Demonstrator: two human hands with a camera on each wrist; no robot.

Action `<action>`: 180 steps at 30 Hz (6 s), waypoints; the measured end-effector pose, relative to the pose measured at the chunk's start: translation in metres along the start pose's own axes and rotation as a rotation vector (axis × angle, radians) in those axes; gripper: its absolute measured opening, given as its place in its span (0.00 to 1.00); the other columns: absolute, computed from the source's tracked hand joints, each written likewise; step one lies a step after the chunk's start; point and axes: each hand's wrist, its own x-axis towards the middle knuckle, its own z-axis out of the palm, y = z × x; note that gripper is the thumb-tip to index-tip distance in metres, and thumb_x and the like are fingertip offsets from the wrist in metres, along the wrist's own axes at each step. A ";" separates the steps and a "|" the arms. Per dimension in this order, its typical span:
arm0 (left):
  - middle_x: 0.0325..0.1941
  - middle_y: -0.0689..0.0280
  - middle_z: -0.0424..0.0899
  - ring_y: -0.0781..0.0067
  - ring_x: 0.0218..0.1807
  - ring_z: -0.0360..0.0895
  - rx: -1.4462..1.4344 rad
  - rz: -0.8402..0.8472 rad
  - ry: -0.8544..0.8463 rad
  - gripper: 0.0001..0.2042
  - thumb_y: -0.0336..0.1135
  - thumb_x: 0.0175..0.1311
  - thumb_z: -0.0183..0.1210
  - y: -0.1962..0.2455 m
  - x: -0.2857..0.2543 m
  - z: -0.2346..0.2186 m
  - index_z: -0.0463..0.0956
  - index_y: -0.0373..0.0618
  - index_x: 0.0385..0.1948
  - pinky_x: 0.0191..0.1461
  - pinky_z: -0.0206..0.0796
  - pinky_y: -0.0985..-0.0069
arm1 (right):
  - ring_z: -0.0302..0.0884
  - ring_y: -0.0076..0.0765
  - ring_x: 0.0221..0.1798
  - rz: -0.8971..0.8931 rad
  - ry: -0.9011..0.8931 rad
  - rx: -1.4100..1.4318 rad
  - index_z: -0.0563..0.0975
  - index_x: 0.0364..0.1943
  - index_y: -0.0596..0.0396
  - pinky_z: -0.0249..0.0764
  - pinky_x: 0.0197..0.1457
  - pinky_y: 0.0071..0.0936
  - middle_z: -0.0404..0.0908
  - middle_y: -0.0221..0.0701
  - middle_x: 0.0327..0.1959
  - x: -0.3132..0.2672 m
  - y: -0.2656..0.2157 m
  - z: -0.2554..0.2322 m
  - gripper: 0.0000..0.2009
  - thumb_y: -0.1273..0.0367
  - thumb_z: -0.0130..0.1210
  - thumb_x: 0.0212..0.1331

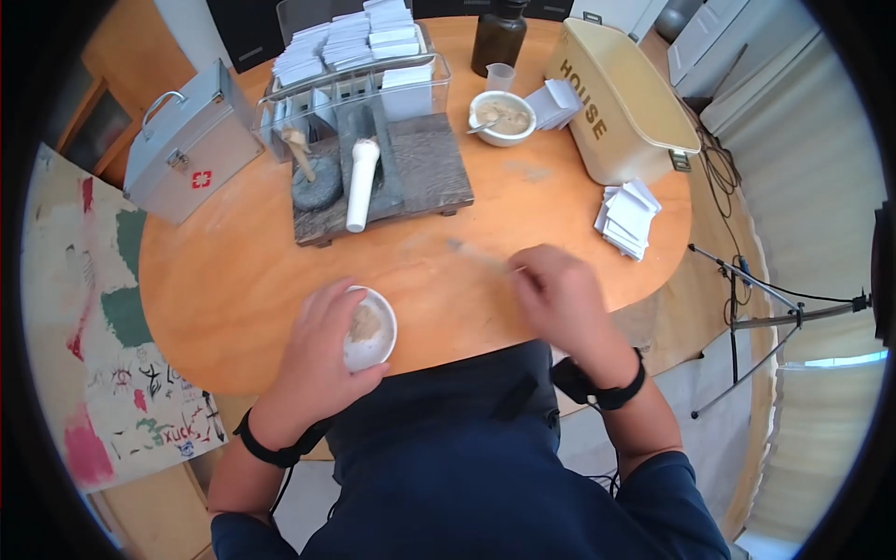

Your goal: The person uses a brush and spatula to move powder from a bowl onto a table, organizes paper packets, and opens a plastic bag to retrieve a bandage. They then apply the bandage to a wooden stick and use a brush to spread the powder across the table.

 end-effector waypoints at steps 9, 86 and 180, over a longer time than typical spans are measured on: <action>0.61 0.48 0.68 0.45 0.62 0.64 0.042 -0.037 0.110 0.36 0.31 0.37 0.69 -0.014 -0.005 -0.004 0.66 0.39 0.55 0.65 0.58 0.58 | 0.77 0.50 0.27 0.151 0.282 -0.654 0.73 0.25 0.59 0.74 0.31 0.42 0.77 0.44 0.25 0.022 0.111 -0.035 0.02 0.75 0.52 0.51; 0.58 0.52 0.70 0.53 0.61 0.66 0.079 -0.272 0.293 0.35 0.30 0.44 0.67 -0.106 0.011 -0.038 0.63 0.36 0.58 0.65 0.58 0.65 | 0.75 0.52 0.28 -0.011 0.249 -0.435 0.77 0.24 0.60 0.73 0.32 0.41 0.74 0.43 0.25 0.019 0.076 -0.044 0.02 0.77 0.54 0.49; 0.28 0.68 0.62 0.73 0.32 0.58 -2.385 0.326 0.856 0.08 0.29 0.55 0.53 -0.158 -0.018 -0.039 0.64 0.44 0.33 0.38 0.51 0.74 | 0.76 0.42 0.23 0.276 0.320 -0.519 0.79 0.28 0.59 0.71 0.26 0.34 0.75 0.37 0.22 -0.026 0.034 -0.021 0.02 0.76 0.58 0.49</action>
